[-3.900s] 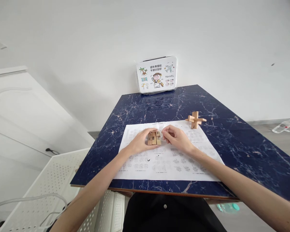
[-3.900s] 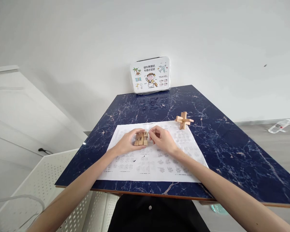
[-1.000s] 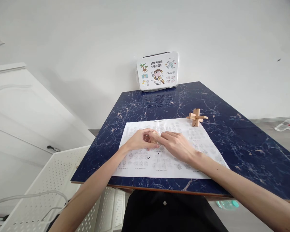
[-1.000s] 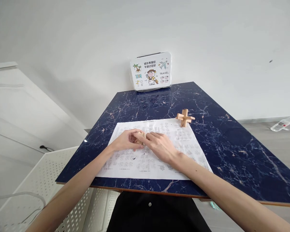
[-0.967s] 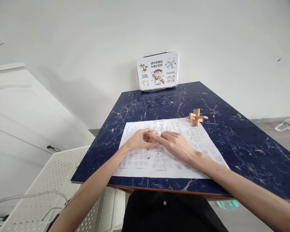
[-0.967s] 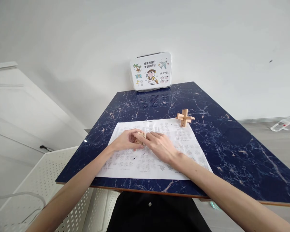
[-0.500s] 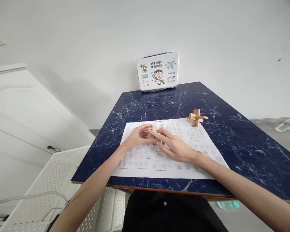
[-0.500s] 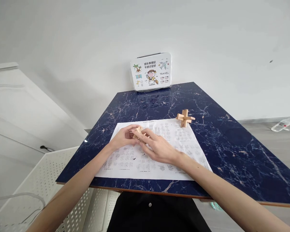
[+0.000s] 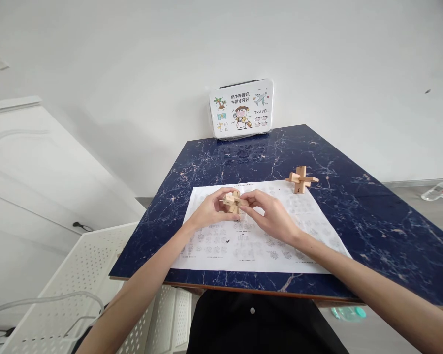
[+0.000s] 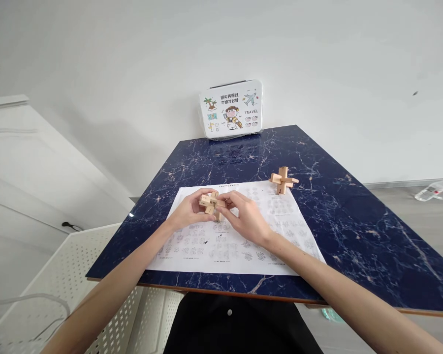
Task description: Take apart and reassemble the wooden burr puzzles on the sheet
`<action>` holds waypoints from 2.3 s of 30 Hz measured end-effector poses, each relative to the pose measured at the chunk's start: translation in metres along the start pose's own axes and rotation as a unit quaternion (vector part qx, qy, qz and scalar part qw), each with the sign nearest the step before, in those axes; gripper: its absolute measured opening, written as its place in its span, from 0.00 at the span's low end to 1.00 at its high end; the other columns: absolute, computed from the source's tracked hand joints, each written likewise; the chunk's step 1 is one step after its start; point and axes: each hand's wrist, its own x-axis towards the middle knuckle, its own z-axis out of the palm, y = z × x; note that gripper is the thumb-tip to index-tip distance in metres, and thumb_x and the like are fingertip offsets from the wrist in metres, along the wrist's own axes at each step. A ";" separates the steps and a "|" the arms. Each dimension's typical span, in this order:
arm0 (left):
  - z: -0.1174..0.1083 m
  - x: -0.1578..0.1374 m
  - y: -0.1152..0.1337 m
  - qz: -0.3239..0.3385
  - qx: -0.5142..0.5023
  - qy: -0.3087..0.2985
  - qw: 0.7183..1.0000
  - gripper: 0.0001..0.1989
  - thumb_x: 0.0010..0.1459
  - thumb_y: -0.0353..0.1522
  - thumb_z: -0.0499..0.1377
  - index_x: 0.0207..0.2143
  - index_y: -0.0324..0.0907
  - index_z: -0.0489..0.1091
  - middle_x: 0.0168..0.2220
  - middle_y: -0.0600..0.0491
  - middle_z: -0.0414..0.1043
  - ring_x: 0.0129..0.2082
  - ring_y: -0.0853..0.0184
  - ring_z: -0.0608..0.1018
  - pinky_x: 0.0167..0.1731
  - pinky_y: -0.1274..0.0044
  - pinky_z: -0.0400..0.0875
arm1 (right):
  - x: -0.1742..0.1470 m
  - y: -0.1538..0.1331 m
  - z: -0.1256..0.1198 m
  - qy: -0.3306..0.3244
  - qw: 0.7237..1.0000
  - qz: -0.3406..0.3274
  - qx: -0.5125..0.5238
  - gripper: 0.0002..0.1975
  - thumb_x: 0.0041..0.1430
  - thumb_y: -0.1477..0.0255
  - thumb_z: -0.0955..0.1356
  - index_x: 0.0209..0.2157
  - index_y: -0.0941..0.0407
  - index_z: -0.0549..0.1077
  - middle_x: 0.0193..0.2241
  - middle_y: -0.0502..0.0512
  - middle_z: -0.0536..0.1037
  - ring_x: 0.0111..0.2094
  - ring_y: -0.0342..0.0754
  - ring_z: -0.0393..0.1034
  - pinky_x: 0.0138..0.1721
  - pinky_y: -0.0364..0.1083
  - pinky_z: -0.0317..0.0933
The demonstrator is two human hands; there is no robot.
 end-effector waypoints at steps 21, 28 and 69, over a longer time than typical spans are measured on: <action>0.001 -0.002 0.001 -0.004 0.009 0.004 1.000 0.39 0.48 0.34 0.78 0.61 0.48 0.70 0.37 0.56 0.70 0.39 0.65 0.79 0.43 0.72 0.75 | -0.008 0.006 0.007 0.012 0.989 -0.141 -0.051 0.06 0.73 0.68 0.67 0.47 0.53 0.75 0.41 0.58 0.76 0.39 0.52 0.77 0.38 0.52 0.76; 0.004 -0.002 0.002 -0.013 -0.076 0.008 0.997 0.35 0.52 0.34 0.76 0.61 0.47 0.70 0.43 0.51 0.75 0.45 0.62 0.80 0.46 0.70 0.76 | -0.008 0.003 0.006 0.018 0.992 -0.111 -0.064 0.09 0.72 0.62 0.68 0.47 0.50 0.75 0.42 0.59 0.76 0.41 0.55 0.77 0.41 0.56 0.77; 0.009 0.006 0.000 -0.053 -0.068 0.102 0.991 0.24 0.67 0.52 0.60 0.39 0.39 0.73 0.36 0.51 0.72 0.32 0.69 0.73 0.38 0.73 0.69 | 0.000 0.030 0.015 -0.019 0.996 0.006 -0.086 0.22 0.64 0.62 0.73 0.56 0.52 0.73 0.52 0.64 0.78 0.53 0.63 0.75 0.53 0.66 0.72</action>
